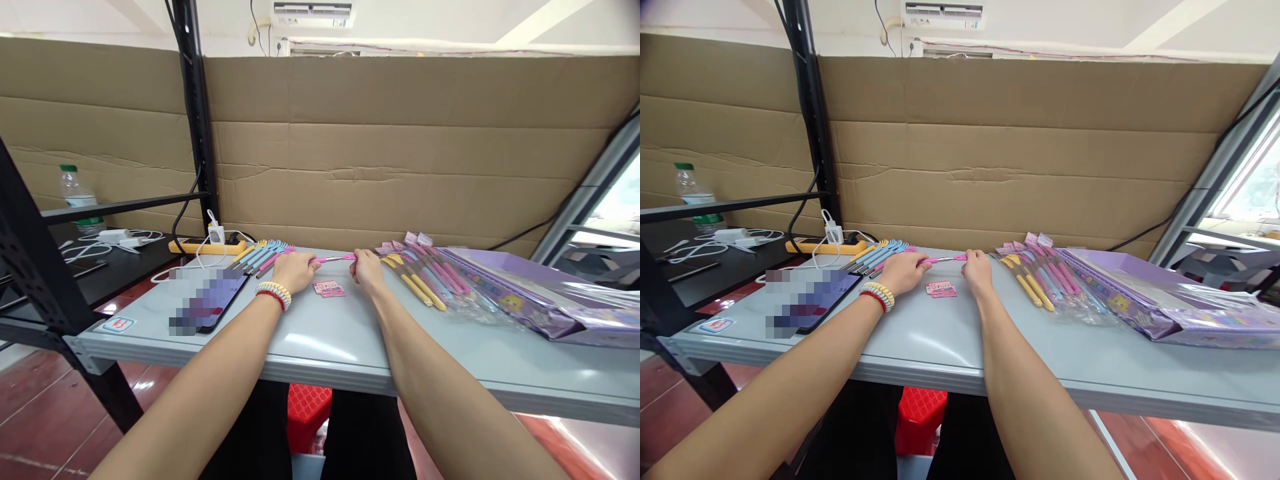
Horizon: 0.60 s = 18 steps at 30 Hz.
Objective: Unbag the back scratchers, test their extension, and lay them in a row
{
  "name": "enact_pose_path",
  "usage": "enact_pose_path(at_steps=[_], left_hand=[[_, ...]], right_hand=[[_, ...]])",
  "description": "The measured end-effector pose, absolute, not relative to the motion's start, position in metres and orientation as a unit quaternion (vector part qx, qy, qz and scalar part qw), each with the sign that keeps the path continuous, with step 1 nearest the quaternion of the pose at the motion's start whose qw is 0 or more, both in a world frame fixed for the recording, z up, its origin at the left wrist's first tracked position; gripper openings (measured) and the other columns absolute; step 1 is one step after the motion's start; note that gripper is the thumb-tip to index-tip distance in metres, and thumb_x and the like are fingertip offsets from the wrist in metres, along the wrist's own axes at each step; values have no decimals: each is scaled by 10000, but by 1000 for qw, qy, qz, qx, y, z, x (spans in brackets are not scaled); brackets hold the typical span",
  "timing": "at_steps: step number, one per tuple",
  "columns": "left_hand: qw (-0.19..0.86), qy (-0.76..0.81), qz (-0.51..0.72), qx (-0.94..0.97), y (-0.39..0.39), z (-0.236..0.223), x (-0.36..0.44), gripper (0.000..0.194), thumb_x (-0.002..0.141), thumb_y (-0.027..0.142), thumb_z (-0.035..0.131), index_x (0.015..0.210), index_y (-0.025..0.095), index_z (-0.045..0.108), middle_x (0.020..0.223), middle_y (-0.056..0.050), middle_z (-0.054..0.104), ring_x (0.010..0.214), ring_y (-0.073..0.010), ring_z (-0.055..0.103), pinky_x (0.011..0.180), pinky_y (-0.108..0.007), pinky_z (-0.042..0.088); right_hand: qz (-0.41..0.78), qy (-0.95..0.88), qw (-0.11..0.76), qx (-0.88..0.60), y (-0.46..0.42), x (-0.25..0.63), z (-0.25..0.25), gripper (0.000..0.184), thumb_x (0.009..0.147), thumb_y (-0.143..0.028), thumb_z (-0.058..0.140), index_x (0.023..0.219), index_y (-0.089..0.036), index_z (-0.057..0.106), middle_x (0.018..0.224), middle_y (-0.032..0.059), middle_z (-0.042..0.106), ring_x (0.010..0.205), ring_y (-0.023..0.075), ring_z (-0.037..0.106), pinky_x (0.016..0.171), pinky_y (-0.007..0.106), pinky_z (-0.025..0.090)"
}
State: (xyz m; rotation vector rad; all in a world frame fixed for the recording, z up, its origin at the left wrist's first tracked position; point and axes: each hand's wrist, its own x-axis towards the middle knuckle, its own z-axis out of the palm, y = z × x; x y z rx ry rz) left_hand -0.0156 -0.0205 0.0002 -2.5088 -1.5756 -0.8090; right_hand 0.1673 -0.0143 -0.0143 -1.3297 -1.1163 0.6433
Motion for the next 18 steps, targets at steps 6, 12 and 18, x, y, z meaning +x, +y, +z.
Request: enact_pose_path(at_steps=[6, 12, 18], left_hand=[[-8, -505, -258, -824, -23, 0, -13, 303, 886, 418, 406, 870, 237, 648, 848, -33, 695, 799, -205, 612, 622, -286, 370], [-18, -481, -279, -831, -30, 0, -4, 266, 885, 382, 430, 881, 224, 644, 873, -36, 693, 810, -193, 613, 623, -275, 384], [-37, -465, -336, -818, -27, -2, -3, 226, 877, 350, 468, 923, 202, 633, 897, -45, 689, 812, -183, 612, 670, -278, 416]], right_hand=[[402, -424, 674, -453, -19, 164, -6, 99, 728, -281, 490, 772, -224, 421, 439, -73, 461, 314, 87, 345, 340, 198, 187], [471, -317, 721, -399, -25, 162, 0, 226, 731, -341, 503, 651, -207, 339, 463, -62, 408, 323, 65, 344, 347, 205, 202], [505, -345, 683, -400, -29, 158, -1, 272, 701, -392, 603, 691, -197, 412, 490, -58, 437, 344, 60, 348, 345, 201, 190]])
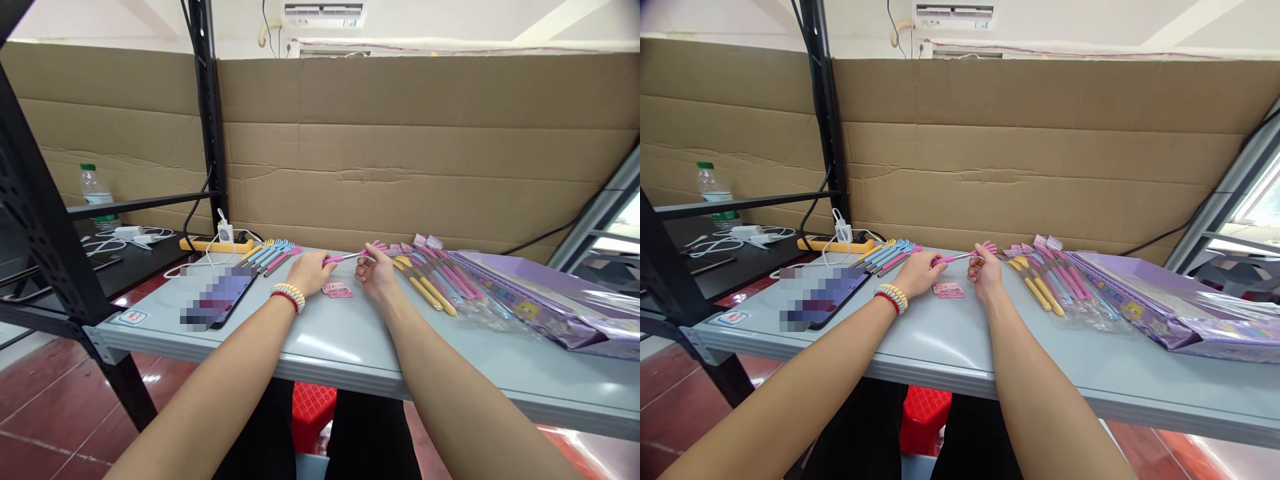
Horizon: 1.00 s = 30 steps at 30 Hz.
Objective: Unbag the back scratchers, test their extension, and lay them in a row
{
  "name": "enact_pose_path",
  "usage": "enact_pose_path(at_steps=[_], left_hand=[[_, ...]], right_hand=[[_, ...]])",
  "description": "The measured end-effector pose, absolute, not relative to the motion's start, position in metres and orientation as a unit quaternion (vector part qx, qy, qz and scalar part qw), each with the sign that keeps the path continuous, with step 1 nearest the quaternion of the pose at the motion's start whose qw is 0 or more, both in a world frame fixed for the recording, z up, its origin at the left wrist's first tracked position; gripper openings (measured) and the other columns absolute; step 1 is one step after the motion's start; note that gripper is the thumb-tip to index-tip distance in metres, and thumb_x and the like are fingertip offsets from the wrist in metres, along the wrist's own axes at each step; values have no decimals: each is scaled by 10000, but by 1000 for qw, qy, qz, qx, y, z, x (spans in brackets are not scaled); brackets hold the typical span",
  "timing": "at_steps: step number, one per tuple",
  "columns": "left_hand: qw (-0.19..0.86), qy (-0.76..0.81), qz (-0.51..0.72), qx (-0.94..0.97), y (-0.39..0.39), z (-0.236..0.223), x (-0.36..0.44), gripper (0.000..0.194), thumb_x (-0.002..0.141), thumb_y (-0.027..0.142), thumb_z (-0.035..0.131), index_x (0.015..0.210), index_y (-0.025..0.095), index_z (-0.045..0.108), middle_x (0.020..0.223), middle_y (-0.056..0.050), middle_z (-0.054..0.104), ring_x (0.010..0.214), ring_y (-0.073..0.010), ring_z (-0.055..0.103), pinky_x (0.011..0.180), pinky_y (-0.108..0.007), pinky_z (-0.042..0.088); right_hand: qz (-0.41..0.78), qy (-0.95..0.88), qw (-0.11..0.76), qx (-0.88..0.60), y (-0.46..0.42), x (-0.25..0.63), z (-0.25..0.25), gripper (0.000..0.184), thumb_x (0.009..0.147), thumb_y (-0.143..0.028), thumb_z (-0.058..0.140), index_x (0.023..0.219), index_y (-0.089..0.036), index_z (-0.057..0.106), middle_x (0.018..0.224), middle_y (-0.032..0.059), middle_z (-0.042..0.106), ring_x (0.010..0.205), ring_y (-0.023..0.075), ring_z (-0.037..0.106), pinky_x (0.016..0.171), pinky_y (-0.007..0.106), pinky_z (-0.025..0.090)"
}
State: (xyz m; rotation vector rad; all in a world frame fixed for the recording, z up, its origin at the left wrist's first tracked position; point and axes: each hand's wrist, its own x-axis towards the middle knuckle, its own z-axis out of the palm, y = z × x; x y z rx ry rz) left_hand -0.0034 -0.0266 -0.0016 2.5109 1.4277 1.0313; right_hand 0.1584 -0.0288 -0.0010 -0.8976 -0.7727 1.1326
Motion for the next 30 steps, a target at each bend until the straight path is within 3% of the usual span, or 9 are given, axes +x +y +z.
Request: enact_pose_path(at_steps=[7, 16, 25, 30], left_hand=[[53, 434, 360, 824, -21, -6, -2, 234, 875, 341, 463, 881, 187, 638, 819, -43, 678, 751, -177, 599, 659, -283, 421], [83, 401, 377, 830, -20, -7, -3, 145, 814, 242, 520, 845, 174, 644, 812, -34, 684, 730, -157, 586, 668, -268, 434], [69, 407, 363, 835, -19, -9, -3, 126, 780, 294, 582, 823, 198, 651, 782, -15, 681, 690, -156, 578, 656, -271, 435], [66, 422, 349, 834, -20, -9, -3, 182, 789, 325, 558, 880, 204, 660, 791, -19, 683, 691, -164, 585, 655, -277, 440]], right_hand=[[466, -483, 612, -418, -23, 151, -11, 363, 618, -396, 720, 566, -172, 438, 452, -42, 438, 344, 42, 324, 345, 204, 179], [457, -501, 628, -380, -23, 155, -13, 412, 545, -411, 788, 570, -169, 455, 483, -36, 494, 362, 36, 339, 350, 197, 211], [486, -471, 616, -404, -22, 154, -11, 251, 642, -278, 714, 608, -156, 497, 502, -21, 505, 347, 50, 374, 310, 186, 180], [472, -450, 632, -418, -18, 155, -13, 270, 669, -270, 723, 596, -151, 492, 496, -24, 494, 349, 41, 370, 302, 168, 200]])
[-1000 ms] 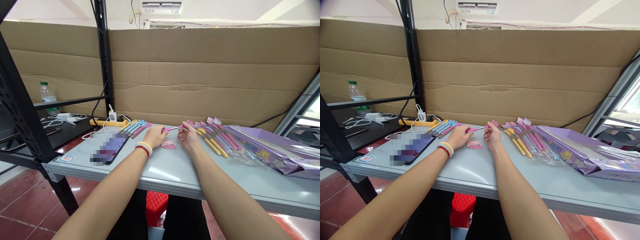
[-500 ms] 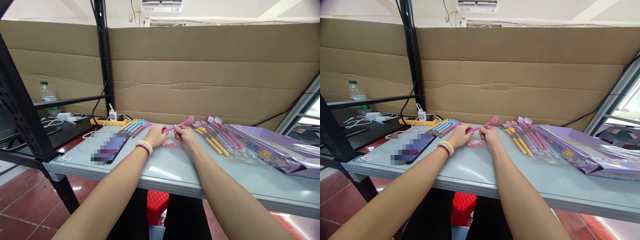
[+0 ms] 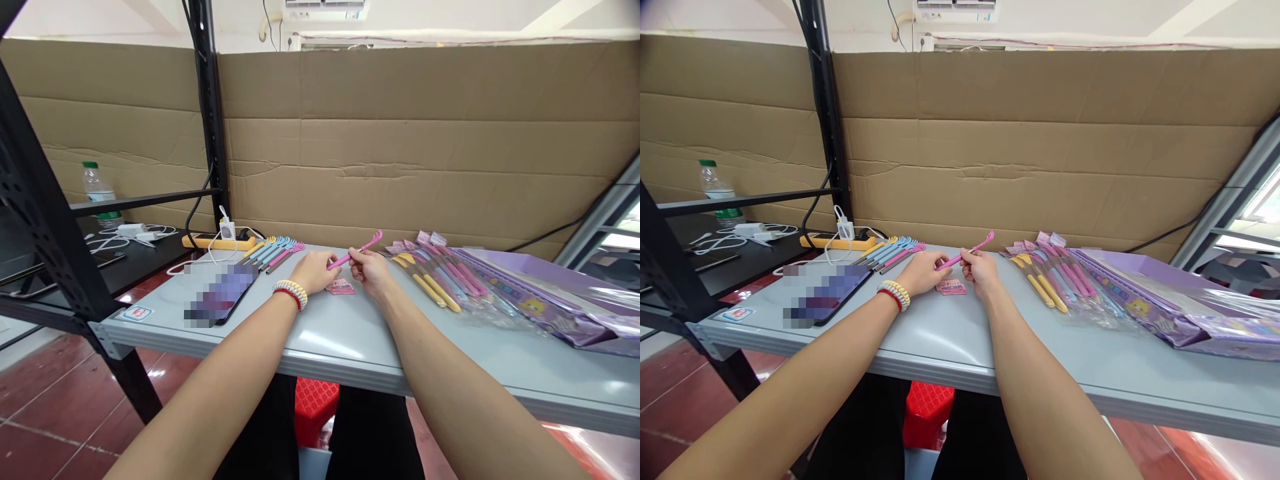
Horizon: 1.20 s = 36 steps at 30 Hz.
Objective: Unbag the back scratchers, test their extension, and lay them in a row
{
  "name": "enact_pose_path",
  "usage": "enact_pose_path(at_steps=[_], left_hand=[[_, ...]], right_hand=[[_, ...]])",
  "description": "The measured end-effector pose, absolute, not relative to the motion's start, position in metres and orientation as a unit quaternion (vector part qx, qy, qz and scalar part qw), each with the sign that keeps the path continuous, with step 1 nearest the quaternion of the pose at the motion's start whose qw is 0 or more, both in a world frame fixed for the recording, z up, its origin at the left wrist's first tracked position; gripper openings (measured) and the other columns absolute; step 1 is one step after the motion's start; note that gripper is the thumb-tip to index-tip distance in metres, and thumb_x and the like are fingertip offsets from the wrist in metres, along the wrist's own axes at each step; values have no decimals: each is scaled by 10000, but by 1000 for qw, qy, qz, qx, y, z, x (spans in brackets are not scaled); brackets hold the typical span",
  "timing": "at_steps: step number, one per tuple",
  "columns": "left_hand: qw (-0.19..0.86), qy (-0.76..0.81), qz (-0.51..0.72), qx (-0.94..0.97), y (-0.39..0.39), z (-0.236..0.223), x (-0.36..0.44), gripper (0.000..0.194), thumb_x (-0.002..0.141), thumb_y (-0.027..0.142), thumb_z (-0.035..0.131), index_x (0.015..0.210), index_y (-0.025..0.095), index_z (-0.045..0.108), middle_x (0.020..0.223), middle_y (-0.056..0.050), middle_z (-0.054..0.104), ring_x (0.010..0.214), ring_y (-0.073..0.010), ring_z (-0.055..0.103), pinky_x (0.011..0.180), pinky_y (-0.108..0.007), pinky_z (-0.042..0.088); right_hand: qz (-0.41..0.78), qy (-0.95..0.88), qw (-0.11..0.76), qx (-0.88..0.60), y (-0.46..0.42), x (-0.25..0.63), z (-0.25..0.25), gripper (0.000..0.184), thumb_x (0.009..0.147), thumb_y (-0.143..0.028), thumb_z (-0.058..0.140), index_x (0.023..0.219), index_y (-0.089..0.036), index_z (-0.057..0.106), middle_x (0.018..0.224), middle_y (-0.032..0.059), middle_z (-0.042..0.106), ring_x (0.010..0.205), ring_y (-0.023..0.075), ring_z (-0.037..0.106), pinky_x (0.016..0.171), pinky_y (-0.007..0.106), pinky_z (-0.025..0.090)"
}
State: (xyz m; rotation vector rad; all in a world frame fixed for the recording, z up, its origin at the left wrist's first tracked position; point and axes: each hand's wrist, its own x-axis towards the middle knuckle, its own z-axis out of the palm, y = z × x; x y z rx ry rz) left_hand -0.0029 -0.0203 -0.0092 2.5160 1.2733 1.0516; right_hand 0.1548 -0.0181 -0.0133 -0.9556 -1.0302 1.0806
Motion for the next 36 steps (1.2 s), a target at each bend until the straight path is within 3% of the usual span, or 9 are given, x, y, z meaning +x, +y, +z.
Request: enact_pose_path(at_steps=[12, 18, 25, 31, 36], left_hand=[[61, 395, 359, 843, -17, -11, -2, 188, 811, 306, 536, 867, 176, 660, 818, -39, 689, 727, -163, 597, 687, -269, 456], [66, 397, 367, 839, -16, -12, -2, 178, 802, 300, 553, 862, 171, 661, 819, -42, 692, 736, -164, 603, 701, -270, 462], [75, 392, 368, 840, -15, -12, -2, 227, 800, 370, 560, 839, 165, 651, 797, -45, 684, 707, -162, 596, 663, -266, 447], [97, 354, 329, 870, -25, -7, -3, 161, 770, 270, 536, 827, 172, 650, 711, -7, 663, 627, -134, 562, 599, -241, 404], [131, 364, 312, 868, -29, -4, -3, 312, 829, 437, 472, 829, 192, 665, 653, 3, 661, 592, -140, 563, 556, -252, 376]], right_hand=[[487, -481, 576, -447, -21, 151, -13, 203, 751, -225, 664, 645, -138, 515, 549, 7, 554, 343, 45, 408, 280, 157, 207], [492, -498, 565, -436, -20, 152, -14, 156, 719, -203, 683, 681, -134, 548, 554, 7, 561, 349, 46, 406, 283, 159, 208], [507, -509, 539, -439, -23, 149, -12, 99, 753, -153, 611, 676, -121, 557, 526, 21, 555, 344, 60, 401, 284, 166, 200], [486, -479, 586, -438, -19, 150, -15, 227, 765, -228, 656, 625, -144, 498, 479, -23, 487, 336, 55, 394, 294, 167, 220], [454, -446, 611, -471, -16, 151, -15, 371, 777, -386, 667, 578, -157, 453, 429, -34, 426, 325, 52, 361, 295, 176, 200]])
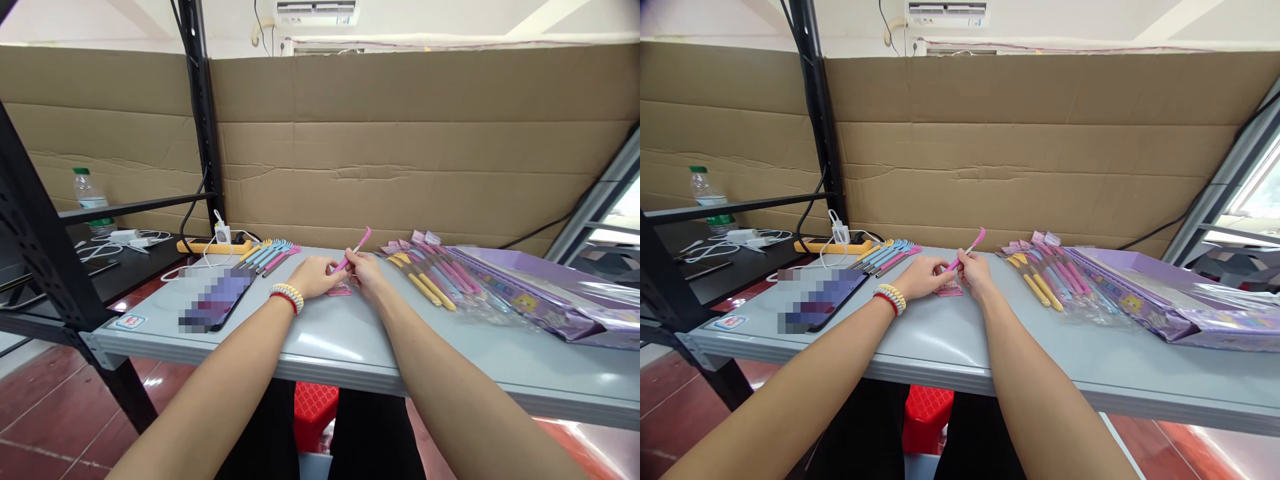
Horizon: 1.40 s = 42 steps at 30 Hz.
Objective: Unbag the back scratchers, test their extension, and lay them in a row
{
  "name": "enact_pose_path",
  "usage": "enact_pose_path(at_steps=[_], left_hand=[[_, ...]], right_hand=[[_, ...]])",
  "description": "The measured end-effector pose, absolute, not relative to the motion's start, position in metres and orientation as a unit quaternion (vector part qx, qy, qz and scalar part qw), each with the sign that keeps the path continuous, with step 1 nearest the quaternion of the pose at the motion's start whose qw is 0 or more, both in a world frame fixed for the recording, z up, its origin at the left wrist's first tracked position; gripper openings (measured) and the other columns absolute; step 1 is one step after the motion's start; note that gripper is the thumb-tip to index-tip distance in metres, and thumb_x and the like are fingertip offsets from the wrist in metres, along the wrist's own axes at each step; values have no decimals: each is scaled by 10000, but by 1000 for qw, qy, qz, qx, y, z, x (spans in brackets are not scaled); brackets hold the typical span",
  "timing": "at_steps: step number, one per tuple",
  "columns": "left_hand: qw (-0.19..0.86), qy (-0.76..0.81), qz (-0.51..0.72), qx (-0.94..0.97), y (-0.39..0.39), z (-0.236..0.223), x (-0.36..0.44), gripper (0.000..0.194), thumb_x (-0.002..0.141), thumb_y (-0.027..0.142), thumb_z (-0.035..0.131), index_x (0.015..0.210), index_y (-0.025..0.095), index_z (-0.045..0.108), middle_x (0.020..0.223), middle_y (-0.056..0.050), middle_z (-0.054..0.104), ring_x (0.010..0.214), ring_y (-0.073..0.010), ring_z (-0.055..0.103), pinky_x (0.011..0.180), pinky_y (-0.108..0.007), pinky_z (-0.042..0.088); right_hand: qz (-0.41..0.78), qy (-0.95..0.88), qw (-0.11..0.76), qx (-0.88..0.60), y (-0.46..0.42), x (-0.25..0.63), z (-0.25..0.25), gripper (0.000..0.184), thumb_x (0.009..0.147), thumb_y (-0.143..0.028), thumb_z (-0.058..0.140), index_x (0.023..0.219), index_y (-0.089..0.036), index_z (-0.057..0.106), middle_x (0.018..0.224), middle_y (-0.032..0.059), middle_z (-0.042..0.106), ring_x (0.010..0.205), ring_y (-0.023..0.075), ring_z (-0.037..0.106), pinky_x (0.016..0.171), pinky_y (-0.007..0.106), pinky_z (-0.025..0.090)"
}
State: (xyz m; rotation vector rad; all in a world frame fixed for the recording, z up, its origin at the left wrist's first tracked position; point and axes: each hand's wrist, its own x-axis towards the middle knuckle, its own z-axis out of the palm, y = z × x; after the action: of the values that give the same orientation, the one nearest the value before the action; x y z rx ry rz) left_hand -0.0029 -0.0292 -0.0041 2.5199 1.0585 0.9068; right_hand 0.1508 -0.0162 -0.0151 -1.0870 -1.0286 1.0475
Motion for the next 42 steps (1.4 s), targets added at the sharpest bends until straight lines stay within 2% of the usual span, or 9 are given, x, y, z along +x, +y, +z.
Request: enact_pose_path(at_steps=[6, 13, 16, 20, 24, 28, 32, 36, 42], left_hand=[[115, 414, 301, 851, -25, -5, -2, 268, 803, 377, 501, 879, 185, 672, 663, -14, 679, 644, -162, 593, 592, -261, 394], [89, 444, 281, 846, -24, -7, -2, 263, 837, 331, 420, 752, 195, 629, 676, -29, 660, 634, -173, 570, 563, -275, 369], [82, 467, 274, 836, -22, -8, -2, 200, 818, 240, 427, 827, 189, 620, 747, -44, 672, 671, -181, 585, 588, -275, 391], [82, 467, 271, 838, -20, -10, 1, 242, 819, 173, 422, 988, 187, 595, 912, -68, 683, 817, -194, 612, 709, -270, 432], [77, 462, 285, 836, -24, -10, 8, 294, 911, 279, 325, 1039, 172, 567, 982, -96, 673, 881, -215, 618, 745, -298, 441], [76, 471, 293, 829, -27, -10, 12, 447, 943, 428, 228, 1123, 173, 547, 1011, -118, 676, 906, -264, 628, 732, -344, 450], [76, 456, 282, 841, -27, -10, 13, 401, 939, 404, 276, 1078, 196, 590, 977, -99, 691, 881, -248, 636, 729, -321, 453], [95, 420, 291, 854, -30, -9, 16, 316, 919, 331, 350, 950, 182, 627, 894, -84, 694, 831, -223, 632, 726, -299, 451], [230, 337, 285, 868, -38, -7, 15, 290, 848, 396, 490, 994, 168, 593, 960, -41, 676, 833, -188, 619, 714, -272, 461]], right_hand=[[449, -437, 600, -498, -20, 148, -12, 306, 819, -348, 627, 631, -154, 483, 482, -16, 481, 335, 58, 393, 297, 183, 206], [483, -458, 579, -471, -22, 146, -10, 217, 861, -276, 556, 690, -150, 514, 508, -13, 491, 355, 64, 398, 317, 185, 208], [463, -423, 619, -473, -22, 149, -8, 225, 845, -336, 580, 724, -150, 541, 533, -20, 487, 361, 55, 381, 322, 183, 196], [473, -425, 632, -443, -22, 148, -6, 225, 779, -352, 660, 723, -154, 570, 590, -17, 516, 415, 54, 405, 355, 188, 232], [504, -410, 659, -379, -24, 141, -5, 263, 725, -385, 708, 702, -162, 572, 695, 12, 604, 585, 93, 536, 484, 205, 384], [546, -390, 657, -344, -30, 134, 2, 300, 735, -429, 688, 671, -172, 546, 687, 15, 615, 635, 117, 562, 583, 247, 454], [567, -356, 681, -297, -36, 132, 10, 394, 740, -406, 671, 572, -196, 383, 492, -28, 447, 561, 125, 526, 593, 269, 468], [559, -335, 712, -262, -38, 133, 12, 515, 723, -267, 656, 550, -192, 176, 405, -70, 198, 406, 77, 330, 530, 256, 446], [558, -258, 742, -268, -36, 135, 11, 535, 613, -99, 642, 600, -203, 118, 372, -99, 127, 355, 59, 186, 403, 238, 345]])
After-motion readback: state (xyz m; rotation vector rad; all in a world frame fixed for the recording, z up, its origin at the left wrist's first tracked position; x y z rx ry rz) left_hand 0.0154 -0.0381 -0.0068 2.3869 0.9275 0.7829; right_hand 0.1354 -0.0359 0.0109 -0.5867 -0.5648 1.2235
